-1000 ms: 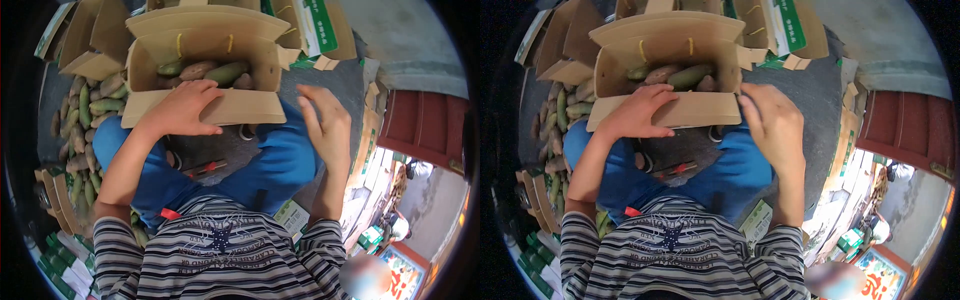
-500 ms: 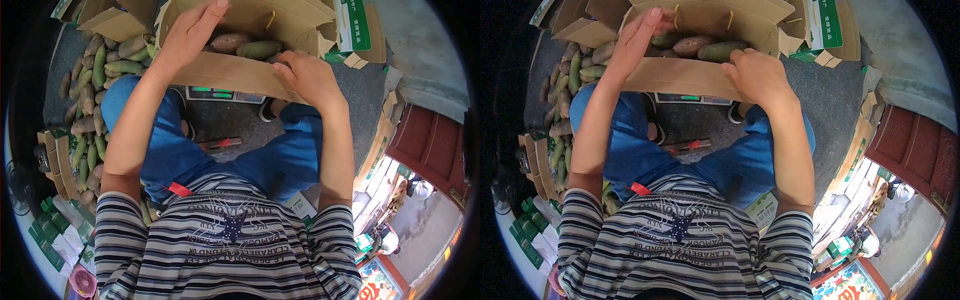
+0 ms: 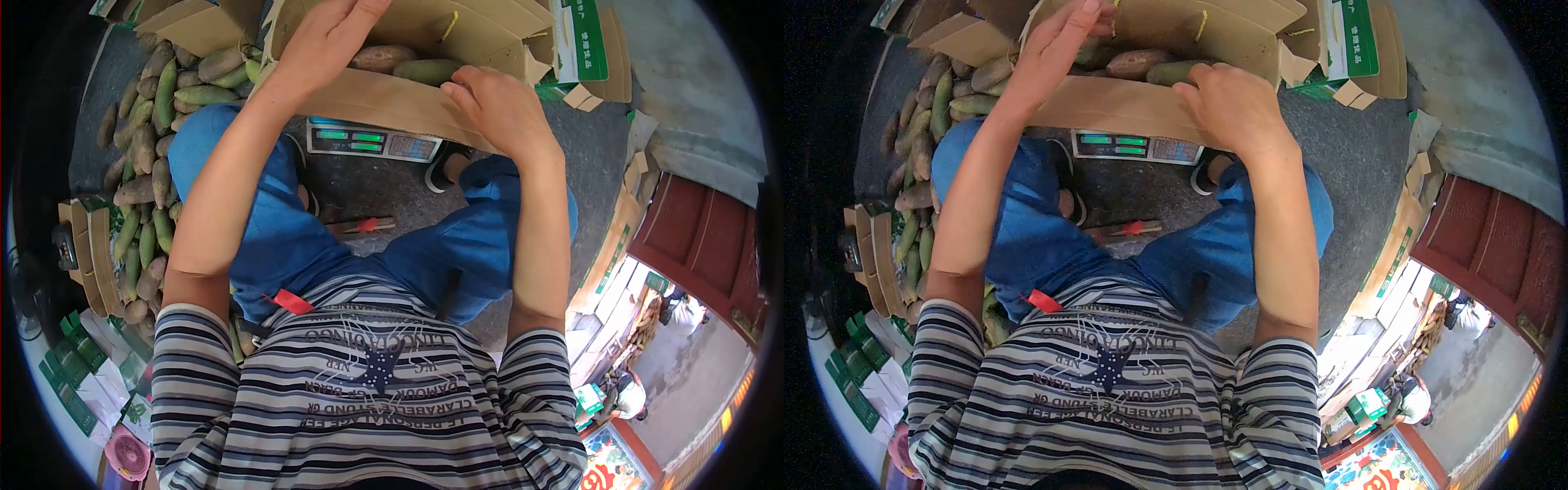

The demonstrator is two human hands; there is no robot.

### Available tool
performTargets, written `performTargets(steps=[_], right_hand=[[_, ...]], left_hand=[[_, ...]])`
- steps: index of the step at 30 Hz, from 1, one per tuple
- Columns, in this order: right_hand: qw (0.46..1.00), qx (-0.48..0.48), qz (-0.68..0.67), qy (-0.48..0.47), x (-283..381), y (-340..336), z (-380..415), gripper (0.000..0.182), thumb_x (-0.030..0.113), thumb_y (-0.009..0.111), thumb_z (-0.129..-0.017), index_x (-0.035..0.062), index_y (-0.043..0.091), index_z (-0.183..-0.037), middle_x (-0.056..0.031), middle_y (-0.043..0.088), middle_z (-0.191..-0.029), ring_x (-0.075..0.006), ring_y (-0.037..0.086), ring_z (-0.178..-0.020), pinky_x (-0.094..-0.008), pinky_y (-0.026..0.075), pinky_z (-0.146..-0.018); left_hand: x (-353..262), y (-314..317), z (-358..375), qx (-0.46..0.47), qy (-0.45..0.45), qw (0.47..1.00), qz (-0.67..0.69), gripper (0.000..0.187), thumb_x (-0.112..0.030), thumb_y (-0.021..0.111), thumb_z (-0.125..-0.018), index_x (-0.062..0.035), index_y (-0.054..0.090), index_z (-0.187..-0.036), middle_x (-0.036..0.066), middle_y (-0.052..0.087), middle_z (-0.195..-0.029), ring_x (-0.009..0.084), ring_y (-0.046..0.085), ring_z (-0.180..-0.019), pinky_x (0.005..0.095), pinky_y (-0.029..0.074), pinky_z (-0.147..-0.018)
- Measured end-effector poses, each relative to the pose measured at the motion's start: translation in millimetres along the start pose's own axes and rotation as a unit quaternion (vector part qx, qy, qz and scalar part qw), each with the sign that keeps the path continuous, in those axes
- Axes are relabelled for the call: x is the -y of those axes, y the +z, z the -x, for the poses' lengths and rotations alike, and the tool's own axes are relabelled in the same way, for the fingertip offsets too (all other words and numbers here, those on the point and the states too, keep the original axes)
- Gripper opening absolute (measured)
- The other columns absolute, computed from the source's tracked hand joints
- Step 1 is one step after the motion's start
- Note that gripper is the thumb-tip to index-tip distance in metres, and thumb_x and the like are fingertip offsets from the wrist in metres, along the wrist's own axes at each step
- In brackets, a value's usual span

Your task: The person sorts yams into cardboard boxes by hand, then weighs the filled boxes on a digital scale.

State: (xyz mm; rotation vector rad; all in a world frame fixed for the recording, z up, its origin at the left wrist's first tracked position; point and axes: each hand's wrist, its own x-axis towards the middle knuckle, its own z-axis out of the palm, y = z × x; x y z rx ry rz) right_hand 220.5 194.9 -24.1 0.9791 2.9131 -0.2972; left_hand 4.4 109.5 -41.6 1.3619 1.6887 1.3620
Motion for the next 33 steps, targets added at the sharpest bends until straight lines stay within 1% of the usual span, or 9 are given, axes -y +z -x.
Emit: performTargets(steps=[4,6,10,16,22,25,28,31,33], right_hand=[[0.999,0.036,0.005,0.009,3.3,-3.5,-2.0,0.032,0.034,0.050,-0.095,0.0063,0.065,-0.100,-0.0176,0.066,-0.096,-0.0371,0.061,-0.093,-0.0456,0.048,-0.077],[0.999,0.043,0.005,0.011,7.4,-6.9,-1.5,0.031,0.033,0.050,-0.095,0.0065,0.065,-0.100,-0.0184,0.065,-0.096,-0.0377,0.061,-0.094,-0.0458,0.048,-0.077],[1.000,0.018,-0.023,-0.003,13.7,-6.9,-2.9,0.031,0.033,0.051,-0.094,0.0052,0.065,-0.098,-0.0190,0.066,-0.096,-0.0391,0.062,-0.091,-0.0477,0.048,-0.076],[0.998,0.056,-0.032,0.008,29.4,-11.2,-8.0,0.031,0.032,0.051,-0.094,0.0039,0.065,-0.099,-0.0195,0.066,-0.096,-0.0399,0.062,-0.090,-0.0477,0.047,-0.076],[0.997,0.075,-0.033,0.000,40.3,-12.6,-11.3,0.035,0.033,0.054,-0.093,0.0003,0.064,-0.098,-0.0226,0.065,-0.094,-0.0428,0.061,-0.087,-0.0495,0.046,-0.074],[0.992,0.123,0.003,-0.007,34.7,-9.3,-14.4,0.029,0.025,0.055,-0.091,-0.0004,0.063,-0.103,-0.0248,0.065,-0.093,-0.0441,0.061,-0.087,-0.0462,0.047,-0.073],[0.994,0.102,-0.018,-0.024,42.3,-12.9,-12.6,0.029,0.023,0.057,-0.088,-0.0005,0.064,-0.104,-0.0234,0.065,-0.097,-0.0433,0.060,-0.094,-0.0458,0.047,-0.077],[0.994,0.060,-0.066,-0.068,39.9,-11.6,-11.1,0.030,0.027,0.058,-0.086,-0.0008,0.066,-0.092,-0.0234,0.064,-0.084,-0.0438,0.060,-0.083,-0.0483,0.046,-0.072],[0.992,0.057,-0.076,-0.079,40.8,-11.8,-10.2,0.030,0.029,0.061,-0.085,-0.0005,0.066,-0.091,-0.0221,0.065,-0.081,-0.0430,0.061,-0.083,-0.0474,0.047,-0.071]], left_hand=[[-0.6,7.3,-0.3,-0.035,0.032,0.999,-0.006,0.042,-0.038,0.049,-0.097,0.0011,0.060,-0.109,0.018,0.063,-0.101,0.0287,0.062,-0.093,0.0362,0.047,-0.084],[-12.3,5.4,4.0,0.008,-0.028,0.999,0.017,0.057,-0.049,0.046,-0.094,0.0045,0.065,-0.098,0.016,0.065,-0.086,0.0298,0.063,-0.089,0.0373,0.046,-0.084],[-8.0,18.0,1.5,-0.098,0.148,0.984,-0.031,0.048,-0.045,0.052,-0.091,0.0019,0.063,-0.099,0.020,0.063,-0.100,0.0374,0.060,-0.093,0.0449,0.048,-0.080],[-26.5,9.5,19.1,-0.175,0.217,0.958,-0.067,0.037,-0.034,0.062,-0.088,-0.0030,0.056,-0.107,0.017,0.058,-0.098,0.0373,0.058,-0.091,0.0432,0.047,-0.078],[-26.5,12.4,27.4,-0.216,0.213,0.953,-0.027,0.036,-0.029,0.063,-0.085,-0.0027,0.055,-0.107,0.017,0.058,-0.097,0.0377,0.057,-0.092,0.0446,0.047,-0.077],[-31.1,18.7,30.9,-0.196,0.178,0.964,-0.025,0.036,-0.026,0.063,-0.083,-0.0015,0.052,-0.106,0.018,0.058,-0.097,0.0382,0.057,-0.093,0.0467,0.046,-0.077],[-28.0,27.7,22.9,-0.166,0.153,0.974,-0.022,0.035,-0.025,0.062,-0.082,-0.0009,0.051,-0.105,0.019,0.060,-0.094,0.0385,0.058,-0.091,0.0481,0.045,-0.076],[-30.2,32.4,19.3,-0.118,0.100,0.988,-0.020,0.034,-0.023,0.062,-0.081,-0.0004,0.050,-0.104,0.018,0.061,-0.091,0.0389,0.059,-0.090,0.0479,0.046,-0.076],[-31.5,33.7,20.6,-0.141,0.119,0.983,-0.020,0.034,-0.023,0.061,-0.082,-0.0003,0.051,-0.105,0.018,0.061,-0.089,0.0381,0.060,-0.087,0.0476,0.046,-0.075]])
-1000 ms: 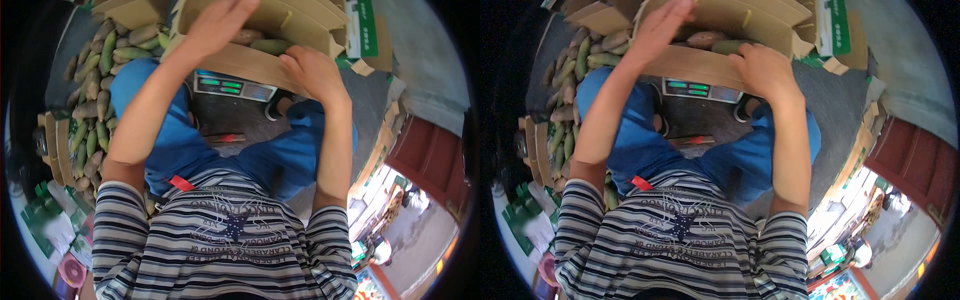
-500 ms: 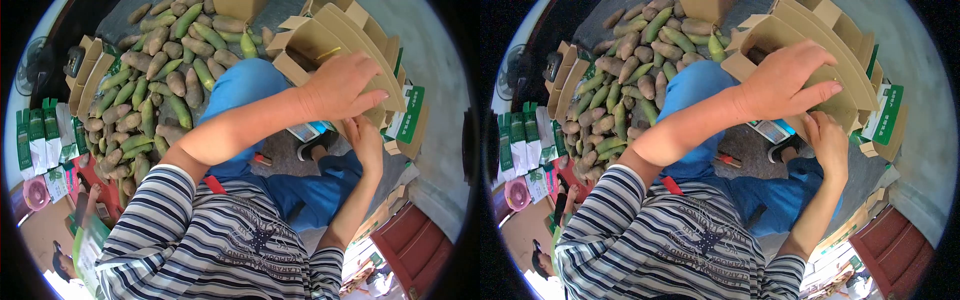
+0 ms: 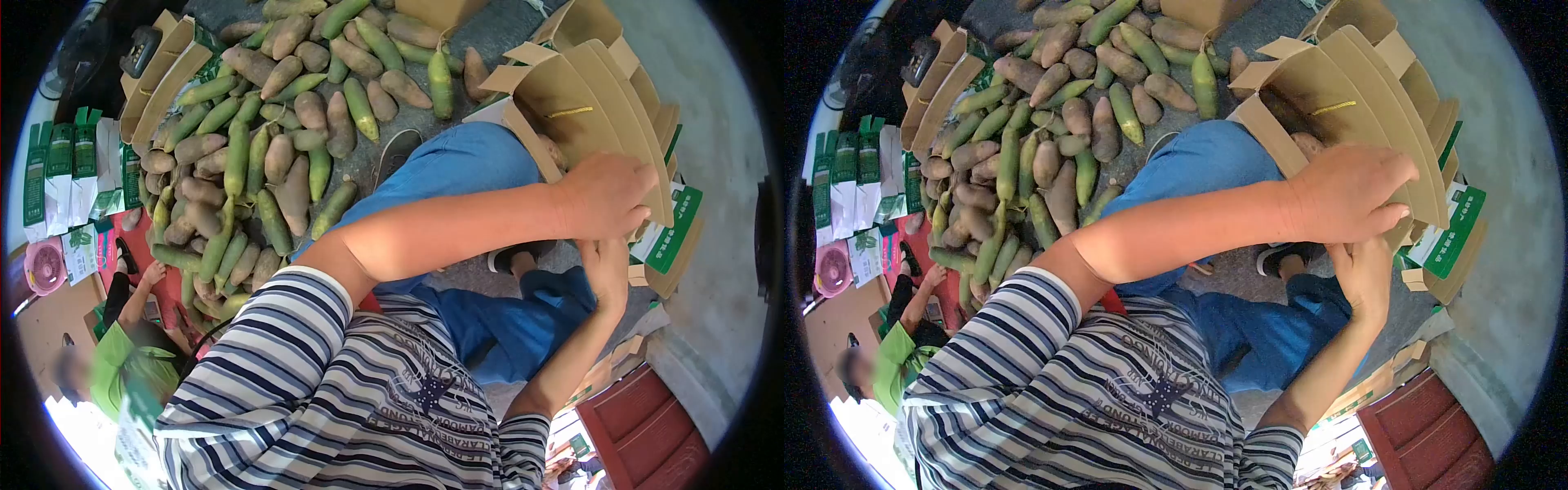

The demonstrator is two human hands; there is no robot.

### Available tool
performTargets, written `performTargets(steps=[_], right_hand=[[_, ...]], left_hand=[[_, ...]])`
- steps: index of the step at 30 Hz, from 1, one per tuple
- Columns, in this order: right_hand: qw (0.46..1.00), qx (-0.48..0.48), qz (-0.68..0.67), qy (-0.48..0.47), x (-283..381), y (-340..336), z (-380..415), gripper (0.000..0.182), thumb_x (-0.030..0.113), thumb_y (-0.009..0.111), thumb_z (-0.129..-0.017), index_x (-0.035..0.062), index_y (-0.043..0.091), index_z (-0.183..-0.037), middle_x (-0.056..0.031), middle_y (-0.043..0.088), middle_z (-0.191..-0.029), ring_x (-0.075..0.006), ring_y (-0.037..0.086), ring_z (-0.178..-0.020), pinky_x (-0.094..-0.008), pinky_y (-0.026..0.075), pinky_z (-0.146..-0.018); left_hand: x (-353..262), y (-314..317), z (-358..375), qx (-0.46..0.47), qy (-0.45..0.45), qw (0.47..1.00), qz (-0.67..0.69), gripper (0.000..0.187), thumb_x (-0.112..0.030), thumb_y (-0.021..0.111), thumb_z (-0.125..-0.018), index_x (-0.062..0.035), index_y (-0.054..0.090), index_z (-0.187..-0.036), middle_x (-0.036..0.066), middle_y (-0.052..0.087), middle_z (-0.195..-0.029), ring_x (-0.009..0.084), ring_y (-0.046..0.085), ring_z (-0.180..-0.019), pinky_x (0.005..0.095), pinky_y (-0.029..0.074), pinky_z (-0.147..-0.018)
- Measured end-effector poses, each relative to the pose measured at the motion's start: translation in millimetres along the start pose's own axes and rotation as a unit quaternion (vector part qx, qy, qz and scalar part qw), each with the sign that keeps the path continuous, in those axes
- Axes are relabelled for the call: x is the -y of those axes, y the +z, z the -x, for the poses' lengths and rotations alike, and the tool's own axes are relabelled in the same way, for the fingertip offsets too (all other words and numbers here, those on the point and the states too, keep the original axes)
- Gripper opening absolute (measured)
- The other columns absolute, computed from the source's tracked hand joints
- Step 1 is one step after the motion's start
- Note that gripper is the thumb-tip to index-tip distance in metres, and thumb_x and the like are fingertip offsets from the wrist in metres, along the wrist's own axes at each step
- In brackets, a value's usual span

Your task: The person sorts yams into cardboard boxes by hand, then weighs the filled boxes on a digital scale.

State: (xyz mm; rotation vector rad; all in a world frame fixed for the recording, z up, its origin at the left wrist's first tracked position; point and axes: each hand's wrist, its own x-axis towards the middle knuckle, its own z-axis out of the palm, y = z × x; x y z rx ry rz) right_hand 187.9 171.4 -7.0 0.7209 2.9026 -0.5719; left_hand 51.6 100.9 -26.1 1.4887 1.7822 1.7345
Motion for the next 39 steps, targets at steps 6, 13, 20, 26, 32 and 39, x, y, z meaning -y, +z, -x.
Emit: performTargets(steps=[6,13,20,26,32,39], right_hand=[[1.000,-0.005,0.003,-0.013,8.3,0.4,-0.4,0.041,0.039,0.066,-0.084,0.0011,0.064,-0.101,-0.0192,0.065,-0.092,-0.0392,0.062,-0.088,-0.0453,0.048,-0.073],[1.000,0.003,0.025,0.006,7.0,-4.4,5.9,0.049,0.044,0.066,-0.084,0.0023,0.062,-0.108,-0.0183,0.063,-0.099,-0.0380,0.061,-0.091,-0.0441,0.048,-0.076],[0.999,-0.010,0.034,-0.014,0.9,-0.2,6.6,0.052,0.049,0.066,-0.082,0.0028,0.062,-0.107,-0.0167,0.063,-0.096,-0.0372,0.061,-0.091,-0.0442,0.048,-0.078],[0.999,0.005,0.040,-0.003,0.2,1.0,4.8,0.057,0.054,0.062,-0.082,0.0019,0.064,-0.105,-0.0169,0.063,-0.096,-0.0360,0.061,-0.094,-0.0434,0.048,-0.081],[0.999,-0.018,0.037,-0.015,-4.6,2.3,12.1,0.059,0.057,0.061,-0.082,0.0026,0.064,-0.106,-0.0150,0.061,-0.093,-0.0335,0.060,-0.095,-0.0432,0.047,-0.079],[0.999,-0.043,0.017,0.008,-12.7,-3.3,22.7,0.061,0.059,0.058,-0.082,-0.0002,0.065,-0.098,-0.0197,0.063,-0.093,-0.0360,0.062,-0.094,-0.0453,0.050,-0.080]], left_hand=[[-3.3,-33.0,-2.5,-0.047,-0.025,0.996,0.072,0.035,-0.025,0.063,-0.084,-0.0010,0.058,-0.109,0.015,0.065,-0.091,0.0264,0.065,-0.088,0.0383,0.051,-0.077],[135.5,-200.4,98.9,0.041,-0.151,0.930,-0.332,0.038,-0.028,0.063,-0.089,-0.0021,0.056,-0.116,0.018,0.064,-0.101,0.0297,0.063,-0.095,0.0396,0.051,-0.079],[224.9,-244.8,309.9,0.401,-0.417,0.598,-0.554,0.064,-0.028,0.080,-0.068,-0.0130,0.052,-0.123,0.013,0.057,-0.116,0.0311,0.057,-0.112,0.0467,0.050,-0.086],[231.7,-236.0,332.7,0.492,-0.363,0.568,-0.551,0.068,-0.038,0.084,-0.063,-0.0152,0.055,-0.120,0.009,0.055,-0.120,0.0283,0.054,-0.114,0.0456,0.048,-0.088],[231.5,-230.1,359.9,0.557,-0.270,0.531,-0.579,0.053,-0.023,0.077,-0.073,-0.0169,0.055,-0.121,0.008,0.053,-0.124,0.0284,0.045,-0.124,0.0466,0.041,-0.094],[198.8,-252.6,299.8,0.210,-0.424,0.765,-0.436,0.054,-0.021,0.075,-0.075,-0.0058,0.051,-0.121,0.016,0.063,-0.109,0.0333,0.060,-0.102,0.0414,0.049,-0.084]])
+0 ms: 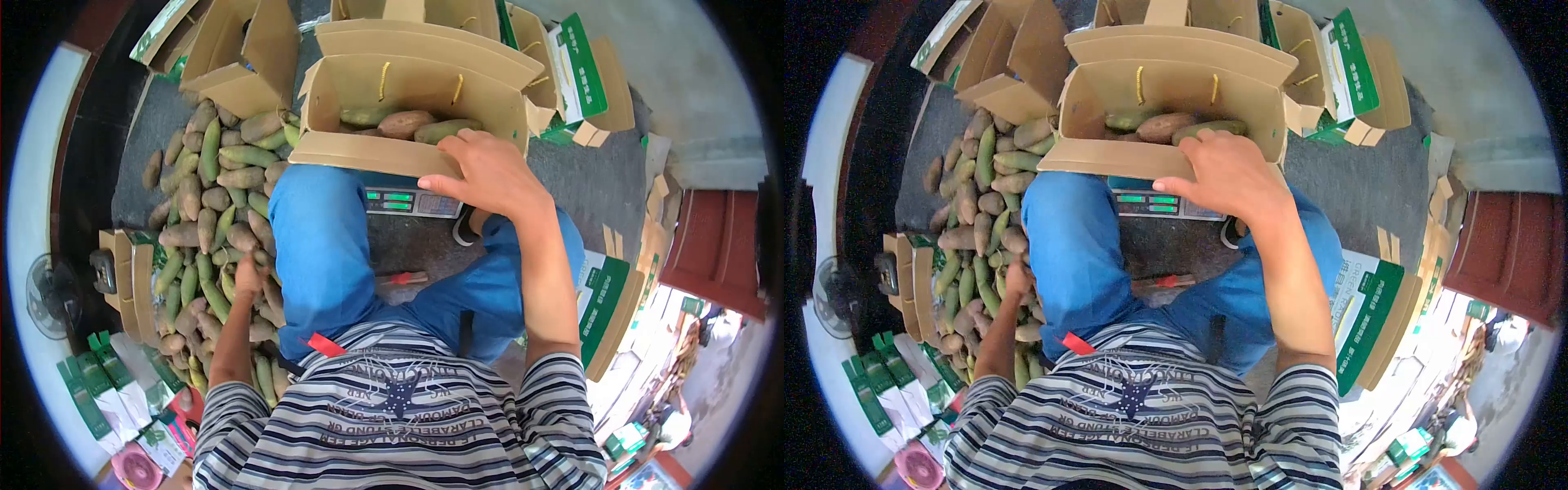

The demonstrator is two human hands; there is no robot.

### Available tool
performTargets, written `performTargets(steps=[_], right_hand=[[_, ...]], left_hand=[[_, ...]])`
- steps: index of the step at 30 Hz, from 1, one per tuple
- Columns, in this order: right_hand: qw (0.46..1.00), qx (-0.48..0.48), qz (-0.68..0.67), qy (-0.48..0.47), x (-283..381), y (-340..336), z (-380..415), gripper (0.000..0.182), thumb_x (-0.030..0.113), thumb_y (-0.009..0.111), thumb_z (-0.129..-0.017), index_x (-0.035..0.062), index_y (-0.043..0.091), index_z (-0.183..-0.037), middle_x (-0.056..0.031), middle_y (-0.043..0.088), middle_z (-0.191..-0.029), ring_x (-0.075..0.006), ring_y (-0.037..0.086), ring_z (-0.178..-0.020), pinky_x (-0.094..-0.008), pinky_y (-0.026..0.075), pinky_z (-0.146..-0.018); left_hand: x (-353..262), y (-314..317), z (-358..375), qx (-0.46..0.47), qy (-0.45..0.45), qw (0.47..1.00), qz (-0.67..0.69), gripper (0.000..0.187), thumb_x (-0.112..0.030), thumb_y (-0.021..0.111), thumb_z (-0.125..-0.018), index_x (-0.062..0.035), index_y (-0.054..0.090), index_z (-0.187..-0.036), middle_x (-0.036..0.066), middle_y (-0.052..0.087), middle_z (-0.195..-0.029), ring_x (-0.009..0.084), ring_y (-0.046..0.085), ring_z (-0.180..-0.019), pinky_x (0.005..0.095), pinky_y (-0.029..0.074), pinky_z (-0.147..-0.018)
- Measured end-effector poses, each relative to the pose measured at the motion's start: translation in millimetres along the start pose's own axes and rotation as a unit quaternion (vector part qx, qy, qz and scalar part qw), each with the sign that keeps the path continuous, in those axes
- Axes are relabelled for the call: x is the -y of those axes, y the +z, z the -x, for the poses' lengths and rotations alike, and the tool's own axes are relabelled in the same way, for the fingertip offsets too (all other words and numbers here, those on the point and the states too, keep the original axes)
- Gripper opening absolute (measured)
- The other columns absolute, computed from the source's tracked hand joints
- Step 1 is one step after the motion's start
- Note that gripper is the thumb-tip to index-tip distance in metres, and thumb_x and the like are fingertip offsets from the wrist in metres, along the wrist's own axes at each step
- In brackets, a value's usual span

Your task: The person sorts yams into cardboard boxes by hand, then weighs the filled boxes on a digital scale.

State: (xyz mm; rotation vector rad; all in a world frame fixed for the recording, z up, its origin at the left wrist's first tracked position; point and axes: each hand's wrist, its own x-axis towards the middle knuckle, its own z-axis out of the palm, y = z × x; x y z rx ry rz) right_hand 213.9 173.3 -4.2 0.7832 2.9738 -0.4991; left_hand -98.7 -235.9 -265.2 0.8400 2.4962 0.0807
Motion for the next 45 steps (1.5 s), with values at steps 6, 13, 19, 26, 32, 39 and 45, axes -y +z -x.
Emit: performTargets(steps=[6,13,19,26,32,39,45], right_hand=[[1.000,-0.006,0.004,0.011,-7.1,0.3,3.9,0.059,0.058,0.059,-0.083,0.0029,0.064,-0.101,-0.0180,0.063,-0.098,-0.0356,0.061,-0.096,-0.0458,0.049,-0.080],[1.000,0.009,-0.008,0.013,-8.5,8.1,0.6,0.060,0.058,0.058,-0.083,0.0009,0.065,-0.098,-0.0186,0.065,-0.095,-0.0364,0.062,-0.093,-0.0454,0.049,-0.080],[1.000,0.007,-0.001,0.025,-11.9,6.0,5.1,0.064,0.061,0.056,-0.082,0.0000,0.067,-0.097,-0.0193,0.065,-0.095,-0.0359,0.064,-0.093,-0.0457,0.050,-0.081],[0.999,0.010,0.002,0.042,-14.3,0.6,6.2,0.066,0.063,0.055,-0.083,0.0007,0.065,-0.103,-0.0185,0.065,-0.100,-0.0348,0.062,-0.097,-0.0440,0.050,-0.082],[0.996,-0.079,-0.011,0.043,-24.7,-4.3,14.8,0.063,0.060,0.056,-0.084,0.0021,0.065,-0.107,-0.0180,0.066,-0.102,-0.0349,0.062,-0.098,-0.0428,0.049,-0.084],[0.923,-0.346,-0.129,0.113,-37.5,-23.3,80.4,0.035,0.031,0.065,-0.088,0.0028,0.065,-0.109,-0.0143,0.067,-0.104,-0.0273,0.064,-0.098,-0.0345,0.049,-0.086],[0.826,-0.399,0.088,0.389,-118.6,31.8,241.8,0.051,0.033,0.066,-0.088,0.0043,0.054,-0.128,-0.0195,0.053,-0.129,-0.0342,0.051,-0.120,-0.0420,0.041,-0.099]], left_hand=[[-71.2,-140.4,-14.8,-0.321,0.120,0.849,0.402,0.034,-0.022,0.072,-0.086,0.0005,0.060,-0.109,0.007,0.064,-0.103,0.0143,0.057,-0.089,0.0296,0.047,-0.080],[-255.5,-259.1,10.9,-0.282,0.338,0.654,0.615,0.034,-0.010,0.061,-0.091,0.0037,0.051,-0.120,0.015,0.057,-0.119,0.0240,0.059,-0.107,0.0401,0.051,-0.094],[-317.6,-212.1,-19.4,-0.282,0.349,0.841,0.301,0.044,-0.020,0.070,-0.085,0.0003,0.054,-0.122,0.014,0.060,-0.115,0.0245,0.059,-0.107,0.0356,0.047,-0.092],[-325.4,-175.2,-13.1,-0.155,0.369,0.915,-0.039,0.039,-0.034,0.064,-0.086,-0.0018,0.060,-0.108,0.019,0.061,-0.104,0.0367,0.059,-0.101,0.0446,0.047,-0.085],[-324.8,-171.8,-16.6,-0.169,0.378,0.909,0.038,0.045,-0.043,0.057,-0.091,-0.0008,0.061,-0.106,0.019,0.062,-0.102,0.0368,0.062,-0.093,0.0445,0.049,-0.080],[-319.7,-176.5,-22.4,-0.195,0.372,0.901,0.106,0.045,-0.044,0.054,-0.094,-0.0009,0.063,-0.103,0.020,0.063,-0.105,0.0374,0.061,-0.095,0.0423,0.048,-0.081],[-320.5,-181.0,-16.7,-0.194,0.371,0.898,0.136,0.044,-0.042,0.053,-0.094,-0.0004,0.063,-0.103,0.020,0.063,-0.103,0.0371,0.060,-0.096,0.0408,0.048,-0.082]])
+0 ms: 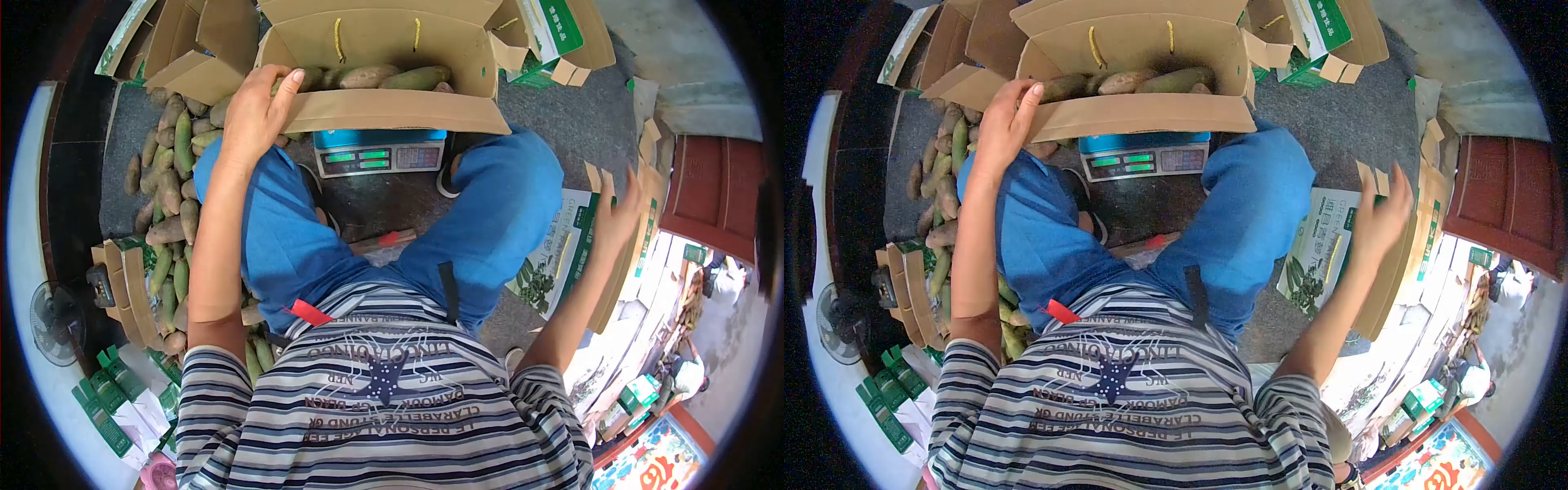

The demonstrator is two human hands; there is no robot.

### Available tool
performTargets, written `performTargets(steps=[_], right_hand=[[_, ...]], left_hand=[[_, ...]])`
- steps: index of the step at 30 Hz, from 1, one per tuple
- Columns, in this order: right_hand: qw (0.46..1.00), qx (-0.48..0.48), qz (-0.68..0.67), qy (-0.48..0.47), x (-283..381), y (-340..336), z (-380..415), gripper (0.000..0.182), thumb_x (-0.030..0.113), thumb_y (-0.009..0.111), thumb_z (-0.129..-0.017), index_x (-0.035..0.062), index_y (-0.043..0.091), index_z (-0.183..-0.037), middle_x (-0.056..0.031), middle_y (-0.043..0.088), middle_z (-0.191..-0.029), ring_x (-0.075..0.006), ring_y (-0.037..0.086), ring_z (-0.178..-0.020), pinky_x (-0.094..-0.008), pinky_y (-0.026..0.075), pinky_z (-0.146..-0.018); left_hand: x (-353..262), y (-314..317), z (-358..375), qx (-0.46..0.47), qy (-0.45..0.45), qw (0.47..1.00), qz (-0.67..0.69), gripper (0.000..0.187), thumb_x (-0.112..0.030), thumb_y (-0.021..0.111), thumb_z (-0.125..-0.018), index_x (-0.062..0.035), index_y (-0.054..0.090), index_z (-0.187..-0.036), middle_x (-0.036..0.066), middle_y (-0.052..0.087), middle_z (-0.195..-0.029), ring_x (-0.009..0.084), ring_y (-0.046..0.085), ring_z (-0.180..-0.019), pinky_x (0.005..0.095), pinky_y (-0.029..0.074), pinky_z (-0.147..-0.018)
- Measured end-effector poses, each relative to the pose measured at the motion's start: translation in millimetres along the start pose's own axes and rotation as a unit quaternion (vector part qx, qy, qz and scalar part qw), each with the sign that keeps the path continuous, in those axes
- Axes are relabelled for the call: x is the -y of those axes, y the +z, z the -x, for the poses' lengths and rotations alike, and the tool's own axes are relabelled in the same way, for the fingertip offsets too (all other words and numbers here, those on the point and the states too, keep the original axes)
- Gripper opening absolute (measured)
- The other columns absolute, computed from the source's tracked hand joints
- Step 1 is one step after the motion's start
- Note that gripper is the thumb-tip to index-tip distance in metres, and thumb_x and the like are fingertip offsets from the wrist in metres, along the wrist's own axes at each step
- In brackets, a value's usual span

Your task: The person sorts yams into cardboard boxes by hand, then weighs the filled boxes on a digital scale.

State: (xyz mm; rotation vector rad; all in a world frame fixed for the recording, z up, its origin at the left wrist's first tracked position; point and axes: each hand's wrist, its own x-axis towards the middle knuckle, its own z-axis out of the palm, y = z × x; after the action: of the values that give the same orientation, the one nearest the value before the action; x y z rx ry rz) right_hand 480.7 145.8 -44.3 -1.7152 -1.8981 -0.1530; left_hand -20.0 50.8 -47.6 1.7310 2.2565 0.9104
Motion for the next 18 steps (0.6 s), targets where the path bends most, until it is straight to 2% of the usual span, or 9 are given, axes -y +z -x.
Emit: performTargets(steps=[1,3,5,7,10,13,16,17,18], right_hand=[[0.995,-0.003,0.095,0.015,-36.5,-8.0,17.5,0.060,0.037,0.066,-0.087,0.0042,0.049,-0.134,-0.0218,0.048,-0.135,-0.0365,0.047,-0.125,-0.0442,0.039,-0.102],[0.969,0.039,0.217,0.110,-100.4,-26.4,58.1,0.076,0.047,0.068,-0.083,0.0039,0.041,-0.140,-0.0249,0.042,-0.139,-0.0401,0.043,-0.128,-0.0476,0.038,-0.104],[0.942,0.127,0.222,0.217,-128.6,-50.5,92.7,0.090,0.056,0.069,-0.078,-0.0014,0.039,-0.140,-0.0309,0.039,-0.141,-0.0412,0.040,-0.131,-0.0448,0.035,-0.107],[0.920,0.192,0.228,0.254,-158.5,-62.6,125.8,0.095,0.056,0.072,-0.075,-0.0014,0.035,-0.142,-0.0305,0.045,-0.136,-0.0392,0.045,-0.128,-0.0431,0.038,-0.105],[0.878,0.270,0.143,0.367,-150.3,-76.9,146.0,0.081,0.049,0.072,-0.079,-0.0036,0.046,-0.134,-0.0261,0.061,-0.116,-0.0342,0.061,-0.109,-0.0400,0.047,-0.093],[0.889,0.310,-0.001,0.337,-175.3,-76.2,166.9,0.058,0.040,0.071,-0.083,-0.0055,0.059,-0.118,-0.0202,0.069,-0.092,-0.0285,0.068,-0.084,-0.0375,0.051,-0.077],[0.913,0.276,0.046,0.295,-172.7,-80.3,175.0,0.041,0.032,0.069,-0.087,-0.0052,0.066,-0.103,-0.0187,0.070,-0.082,-0.0264,0.068,-0.073,-0.0383,0.050,-0.069],[0.905,0.276,0.041,0.322,-179.1,-79.5,177.9,0.036,0.028,0.069,-0.086,-0.0036,0.065,-0.103,-0.0211,0.069,-0.087,-0.0295,0.068,-0.081,-0.0391,0.050,-0.074],[0.921,0.247,0.040,0.297,-179.6,-80.4,180.0,0.036,0.028,0.069,-0.086,-0.0040,0.065,-0.102,-0.0225,0.068,-0.087,-0.0323,0.068,-0.081,-0.0402,0.050,-0.074]], left_hand=[[-0.1,-0.1,0.2,-0.004,0.004,1.000,0.005,0.044,-0.042,0.053,-0.095,-0.0003,0.063,-0.103,0.020,0.063,-0.103,0.0372,0.060,-0.096,0.0408,0.047,-0.082],[-0.6,0.2,0.8,-0.011,0.013,1.000,0.013,0.043,-0.041,0.052,-0.095,-0.0001,0.063,-0.103,0.020,0.063,-0.101,0.0373,0.060,-0.095,0.0408,0.047,-0.081],[0.2,0.7,1.1,-0.014,0.018,1.000,0.019,0.043,-0.041,0.052,-0.096,-0.0002,0.063,-0.102,0.020,0.063,-0.100,0.0374,0.060,-0.094,0.0410,0.047,-0.081],[0.3,1.7,1.0,-0.016,0.023,0.999,0.022,0.042,-0.040,0.051,-0.096,-0.0003,0.063,-0.102,0.020,0.063,-0.100,0.0374,0.060,-0.093,0.0412,0.047,-0.080],[-1.1,1.7,0.3,-0.015,0.030,0.999,0.020,0.041,-0.039,0.051,-0.096,-0.0005,0.063,-0.102,0.020,0.063,-0.099,0.0374,0.060,-0.093,0.0414,0.047,-0.080],[-2.0,0.9,1.2,-0.014,0.034,0.999,0.011,0.039,-0.037,0.051,-0.096,-0.0002,0.063,-0.102,0.020,0.063,-0.099,0.0375,0.060,-0.094,0.0411,0.047,-0.081],[-4.3,5.5,-0.8,-0.017,0.042,0.999,0.016,0.037,-0.035,0.051,-0.096,0.0005,0.062,-0.102,0.021,0.063,-0.099,0.0372,0.060,-0.094,0.0407,0.047,-0.082],[-2.8,5.5,-0.8,-0.015,0.038,0.999,0.018,0.037,-0.034,0.051,-0.096,0.0008,0.062,-0.102,0.021,0.063,-0.099,0.0371,0.060,-0.094,0.0405,0.047,-0.082],[-2.2,5.5,-0.6,-0.012,0.033,0.999,0.017,0.037,-0.033,0.051,-0.096,0.0010,0.062,-0.102,0.021,0.063,-0.099,0.0370,0.060,-0.094,0.0403,0.046,-0.082]])
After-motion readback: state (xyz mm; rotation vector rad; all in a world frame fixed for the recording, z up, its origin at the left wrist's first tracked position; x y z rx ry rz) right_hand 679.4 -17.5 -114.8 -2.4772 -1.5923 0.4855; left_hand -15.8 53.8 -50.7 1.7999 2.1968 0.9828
